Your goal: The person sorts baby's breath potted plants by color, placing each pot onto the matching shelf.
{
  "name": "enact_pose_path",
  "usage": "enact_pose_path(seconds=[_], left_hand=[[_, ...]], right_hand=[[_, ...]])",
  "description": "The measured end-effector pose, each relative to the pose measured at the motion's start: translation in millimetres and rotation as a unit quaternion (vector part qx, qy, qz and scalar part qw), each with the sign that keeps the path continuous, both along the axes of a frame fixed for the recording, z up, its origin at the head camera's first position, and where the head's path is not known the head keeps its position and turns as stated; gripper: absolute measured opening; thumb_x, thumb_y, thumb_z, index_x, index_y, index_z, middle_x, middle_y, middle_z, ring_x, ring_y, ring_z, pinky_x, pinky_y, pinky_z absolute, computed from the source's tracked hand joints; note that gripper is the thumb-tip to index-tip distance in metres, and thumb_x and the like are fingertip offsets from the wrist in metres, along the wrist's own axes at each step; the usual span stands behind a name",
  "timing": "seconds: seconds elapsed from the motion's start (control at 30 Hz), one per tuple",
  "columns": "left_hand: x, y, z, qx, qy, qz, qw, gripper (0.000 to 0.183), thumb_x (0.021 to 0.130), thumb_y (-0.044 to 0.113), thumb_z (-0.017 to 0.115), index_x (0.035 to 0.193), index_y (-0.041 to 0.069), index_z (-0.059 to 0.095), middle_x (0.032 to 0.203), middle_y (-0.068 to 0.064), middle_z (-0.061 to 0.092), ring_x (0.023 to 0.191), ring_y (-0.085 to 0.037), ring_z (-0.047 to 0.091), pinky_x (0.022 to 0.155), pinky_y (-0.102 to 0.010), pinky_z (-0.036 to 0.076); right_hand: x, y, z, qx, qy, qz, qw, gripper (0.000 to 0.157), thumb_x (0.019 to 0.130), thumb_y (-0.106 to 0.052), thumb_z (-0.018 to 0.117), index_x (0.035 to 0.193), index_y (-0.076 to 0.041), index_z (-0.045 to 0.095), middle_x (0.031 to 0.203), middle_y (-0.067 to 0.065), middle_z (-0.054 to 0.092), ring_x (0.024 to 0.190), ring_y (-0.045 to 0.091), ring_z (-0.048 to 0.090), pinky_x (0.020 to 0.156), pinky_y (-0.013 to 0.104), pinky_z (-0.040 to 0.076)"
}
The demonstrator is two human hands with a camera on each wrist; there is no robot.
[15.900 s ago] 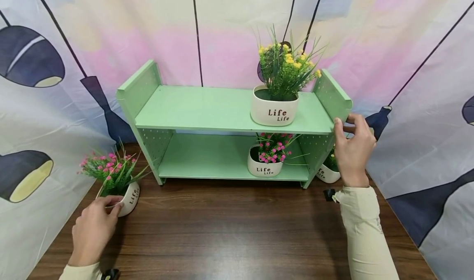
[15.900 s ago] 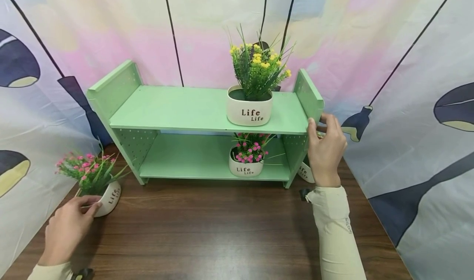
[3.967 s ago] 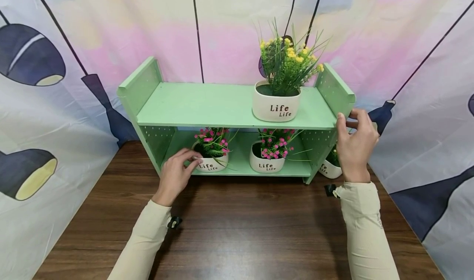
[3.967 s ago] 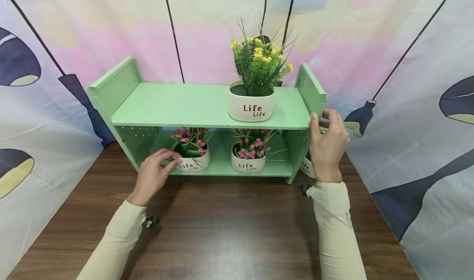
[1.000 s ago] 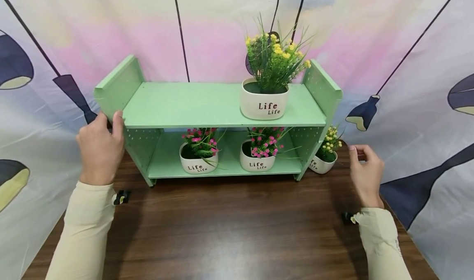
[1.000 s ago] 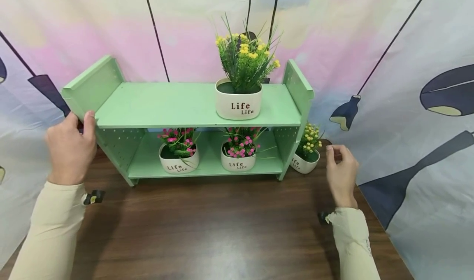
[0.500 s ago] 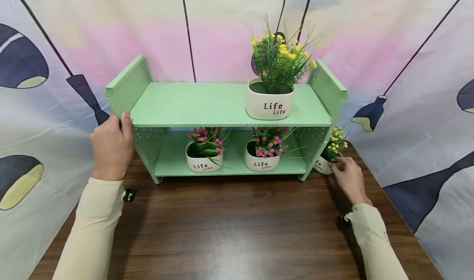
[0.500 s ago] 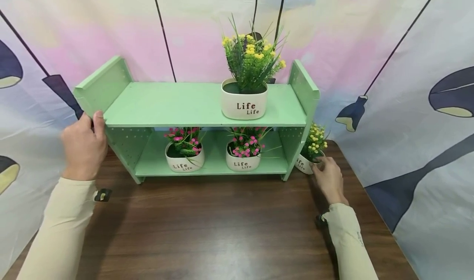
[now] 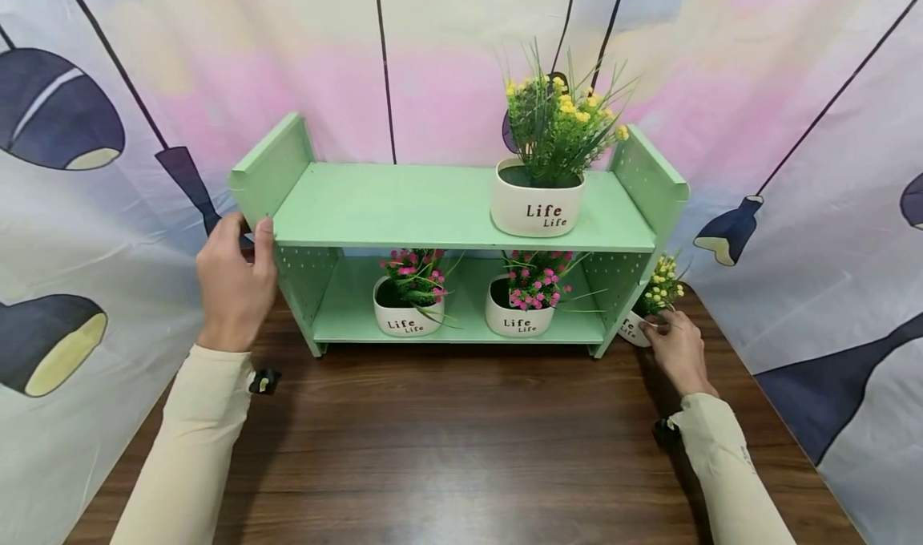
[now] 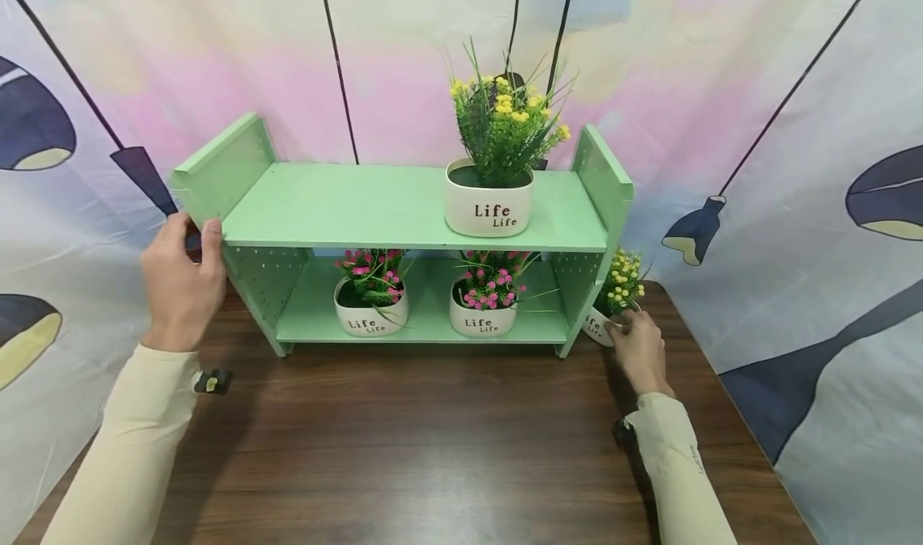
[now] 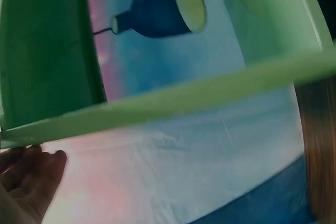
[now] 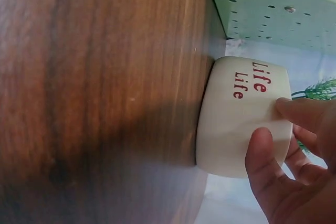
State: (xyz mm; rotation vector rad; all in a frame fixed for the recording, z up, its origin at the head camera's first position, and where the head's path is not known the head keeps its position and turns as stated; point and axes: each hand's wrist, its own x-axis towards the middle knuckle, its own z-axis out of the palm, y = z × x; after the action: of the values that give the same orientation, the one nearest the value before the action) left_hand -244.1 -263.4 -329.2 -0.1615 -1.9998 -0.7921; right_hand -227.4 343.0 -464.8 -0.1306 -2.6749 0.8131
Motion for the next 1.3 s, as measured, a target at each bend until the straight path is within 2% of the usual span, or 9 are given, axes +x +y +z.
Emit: enact_pose_path(seconds=[0.07,0.17,0.33,0.53,0.67,0.77,0.93,1.07,1.3], left_hand=[[-0.5,1.3,-0.9,0.03,0.025,-0.016,0.9991,0.037,0.108,0.026,0.062,0.122,-0.008,0.069,0.113,-0.027,0.071,0.105,-0.039,0.069,0.092,-0.031,0.053],[-2.0,3.1,-2.3,0.056,0.052,-0.019,0.9969,0.033,0.106,0.023,0.066,0.119,-0.007,0.072,0.109,-0.024,0.074,0.096,-0.012,0.068,0.084,-0.009,0.046],[-4.5,3.3,-5.1,0.077,0.068,-0.024,0.9944,0.031,0.104,0.021,0.07,0.107,-0.009,0.073,0.098,-0.023,0.075,0.084,0.017,0.057,0.08,-0.007,0.046],[-4.0,2.0,-7.9,0.083,0.064,-0.024,0.9942,0.032,0.103,0.022,0.071,0.101,-0.01,0.071,0.091,-0.022,0.074,0.079,0.019,0.056,0.077,-0.008,0.044],[-2.4,1.2,-8.8,0.078,0.059,-0.026,0.9949,0.033,0.104,0.022,0.069,0.101,-0.011,0.07,0.092,-0.024,0.074,0.08,0.02,0.056,0.077,-0.007,0.044],[-1.2,1.0,-9.2,0.071,0.056,-0.024,0.9956,0.034,0.105,0.022,0.068,0.101,-0.012,0.069,0.093,-0.025,0.074,0.08,0.022,0.055,0.077,-0.006,0.044],[0.7,1.7,-8.6,0.064,0.054,-0.016,0.9963,0.035,0.105,0.024,0.068,0.101,-0.011,0.068,0.092,-0.026,0.073,0.078,0.023,0.052,0.075,-0.006,0.042],[2.3,1.7,-8.8,0.06,0.052,-0.016,0.9967,0.036,0.105,0.026,0.067,0.102,-0.01,0.068,0.093,-0.026,0.074,0.079,0.024,0.051,0.075,-0.006,0.041],[2.8,2.8,-9.4,0.061,0.055,-0.014,0.9965,0.037,0.105,0.027,0.067,0.101,-0.009,0.069,0.094,-0.026,0.074,0.08,0.024,0.052,0.076,-0.006,0.041]], right_hand=[[0.0,-0.1,-0.1,-0.002,-0.002,0.003,1.0,0.029,0.106,-0.016,0.065,0.12,0.008,0.069,0.113,0.029,0.06,0.102,0.049,0.068,0.072,0.058,0.057],[0.6,-0.2,0.4,0.002,-0.006,0.005,1.0,0.03,0.105,-0.015,0.065,0.121,0.011,0.067,0.111,0.03,0.061,0.1,0.05,0.068,0.074,0.059,0.057],[6.3,-3.2,1.4,0.012,-0.007,0.002,1.0,0.027,0.104,-0.016,0.066,0.116,0.009,0.069,0.111,0.03,0.064,0.098,0.048,0.069,0.076,0.061,0.055],[18.4,-8.0,2.6,0.012,0.008,0.003,1.0,0.023,0.104,-0.015,0.065,0.11,0.006,0.071,0.11,0.028,0.067,0.095,0.046,0.069,0.076,0.061,0.054],[26.5,-10.1,5.0,0.02,0.021,-0.004,1.0,0.022,0.104,-0.017,0.064,0.105,0.004,0.07,0.106,0.025,0.066,0.088,0.042,0.067,0.068,0.052,0.052],[33.5,-11.8,9.9,0.027,0.036,-0.008,0.999,0.021,0.104,-0.017,0.065,0.105,0.003,0.07,0.105,0.024,0.066,0.083,0.04,0.066,0.062,0.046,0.048],[48.3,-15.0,22.7,0.034,0.072,-0.013,0.997,0.021,0.103,-0.015,0.069,0.108,0.005,0.072,0.108,0.026,0.067,0.078,0.039,0.065,0.059,0.048,0.047],[60.7,-17.3,32.1,0.04,0.107,-0.031,0.993,0.02,0.101,-0.016,0.072,0.103,0.004,0.073,0.098,0.023,0.067,0.072,0.036,0.063,0.06,0.049,0.046],[81.1,-19.4,46.1,0.043,0.142,-0.052,0.988,0.011,0.096,-0.013,0.076,0.093,-0.002,0.075,0.085,0.015,0.064,0.068,0.031,0.061,0.058,0.037,0.042]])
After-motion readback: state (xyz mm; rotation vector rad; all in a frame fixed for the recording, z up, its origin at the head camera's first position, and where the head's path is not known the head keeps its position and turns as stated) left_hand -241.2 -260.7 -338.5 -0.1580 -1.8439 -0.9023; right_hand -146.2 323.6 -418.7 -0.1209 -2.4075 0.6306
